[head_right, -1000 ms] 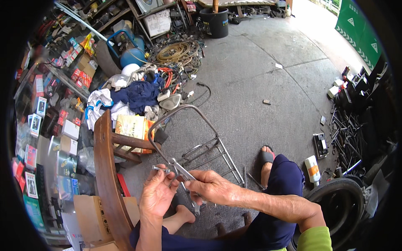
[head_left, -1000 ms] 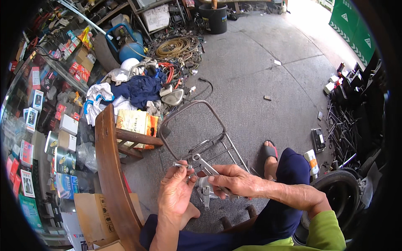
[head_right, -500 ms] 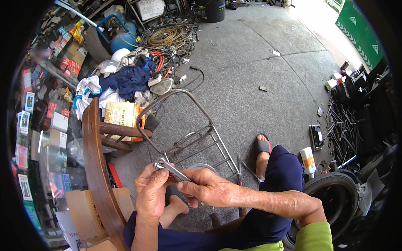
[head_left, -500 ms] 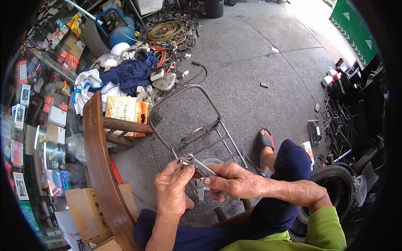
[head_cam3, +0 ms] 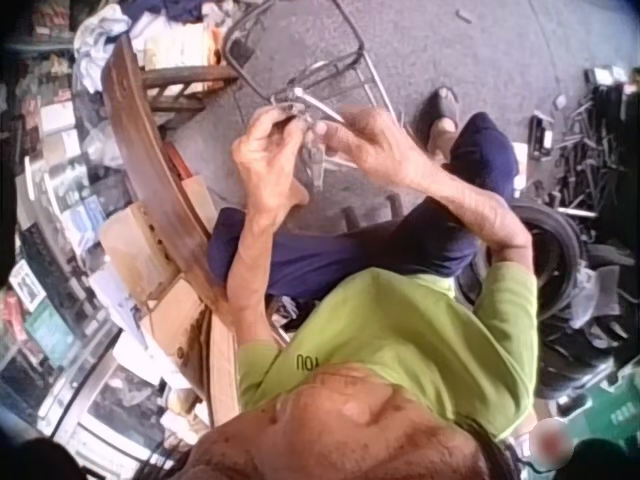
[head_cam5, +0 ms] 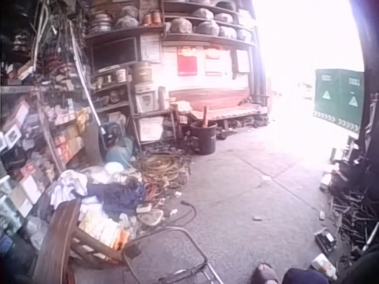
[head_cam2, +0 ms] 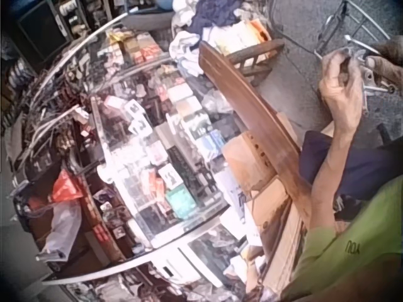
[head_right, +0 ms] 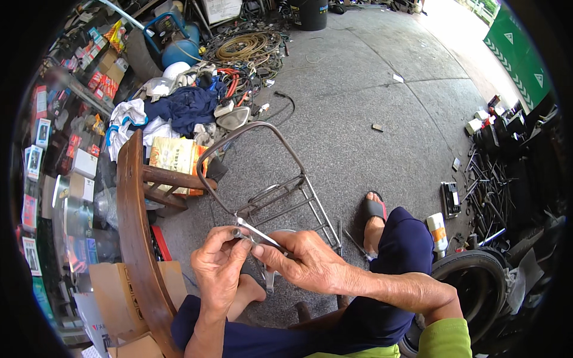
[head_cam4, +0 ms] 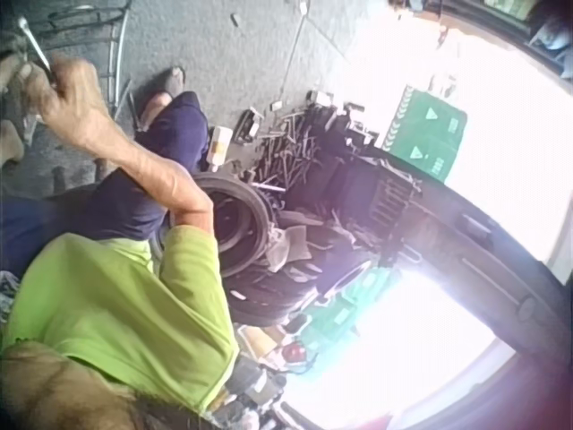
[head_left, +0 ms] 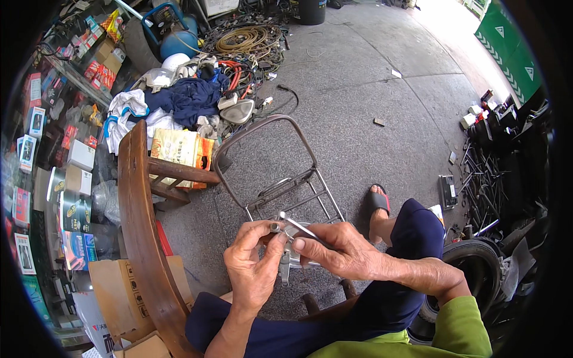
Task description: The person sits on a low chair and uses two wrenches to tighten a bolt on a small metal component resting on a metal rack. The person repeatedly adjusts the wrenches and rotates the component to secure the fastener.
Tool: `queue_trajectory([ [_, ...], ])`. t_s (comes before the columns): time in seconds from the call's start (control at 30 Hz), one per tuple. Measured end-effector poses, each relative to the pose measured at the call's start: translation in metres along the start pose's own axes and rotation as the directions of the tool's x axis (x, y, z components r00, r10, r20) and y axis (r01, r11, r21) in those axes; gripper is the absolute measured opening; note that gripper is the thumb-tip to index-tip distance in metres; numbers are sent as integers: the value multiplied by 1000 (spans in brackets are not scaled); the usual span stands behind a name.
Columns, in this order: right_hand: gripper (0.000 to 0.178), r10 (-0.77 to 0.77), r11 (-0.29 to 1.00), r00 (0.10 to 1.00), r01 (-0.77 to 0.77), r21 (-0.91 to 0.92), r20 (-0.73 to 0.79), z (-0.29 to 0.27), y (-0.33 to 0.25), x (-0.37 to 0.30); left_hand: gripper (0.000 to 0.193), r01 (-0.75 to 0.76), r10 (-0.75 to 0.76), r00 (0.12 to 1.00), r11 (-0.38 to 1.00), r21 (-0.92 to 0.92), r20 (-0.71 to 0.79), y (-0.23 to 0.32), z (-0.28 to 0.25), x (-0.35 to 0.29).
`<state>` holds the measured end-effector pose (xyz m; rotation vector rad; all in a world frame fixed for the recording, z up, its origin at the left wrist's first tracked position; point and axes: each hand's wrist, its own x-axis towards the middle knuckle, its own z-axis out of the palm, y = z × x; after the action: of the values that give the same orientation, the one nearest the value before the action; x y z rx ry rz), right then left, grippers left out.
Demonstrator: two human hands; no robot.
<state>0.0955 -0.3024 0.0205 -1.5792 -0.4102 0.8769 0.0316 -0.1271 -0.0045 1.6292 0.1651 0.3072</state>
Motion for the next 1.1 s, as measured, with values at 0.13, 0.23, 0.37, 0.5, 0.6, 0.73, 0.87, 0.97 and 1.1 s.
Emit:
queue_trajectory([
  [0.13,49,47,997,995,-52,-55,-90,-1,-6,-2,22,-78,82,997,963,257,-5,0,0,-3],
  [0.23,53,-15,999,992,18,27,-127,3,16,3,26,-249,221,968,839,483,117,14,9,-4],
  [0.37,45,44,979,997,-29,200,-68,6,17,3,23,-261,245,965,836,483,97,9,12,-7],
  [0.5,34,127,921,989,-90,379,-74,4,10,2,41,-176,189,982,905,387,3,9,11,-5],
  [0.6,32,117,942,991,-91,323,-63,3,7,1,43,10,0,996,994,111,-89,6,8,-6],
  [0.73,33,-78,971,985,110,211,-151,11,21,5,29,277,-299,953,921,-274,-44,-6,5,-6],
  [0.87,34,-71,994,987,82,77,-142,8,15,1,23,283,-314,949,894,-347,-34,-14,8,-10],
  [0.97,34,-135,989,978,144,45,-159,10,18,0,24,325,-370,929,799,-505,13,-12,11,-12],
  [1.1,34,-145,979,977,165,121,-158,11,18,0,21,403,-417,899,664,-630,135,-9,14,-12],
])
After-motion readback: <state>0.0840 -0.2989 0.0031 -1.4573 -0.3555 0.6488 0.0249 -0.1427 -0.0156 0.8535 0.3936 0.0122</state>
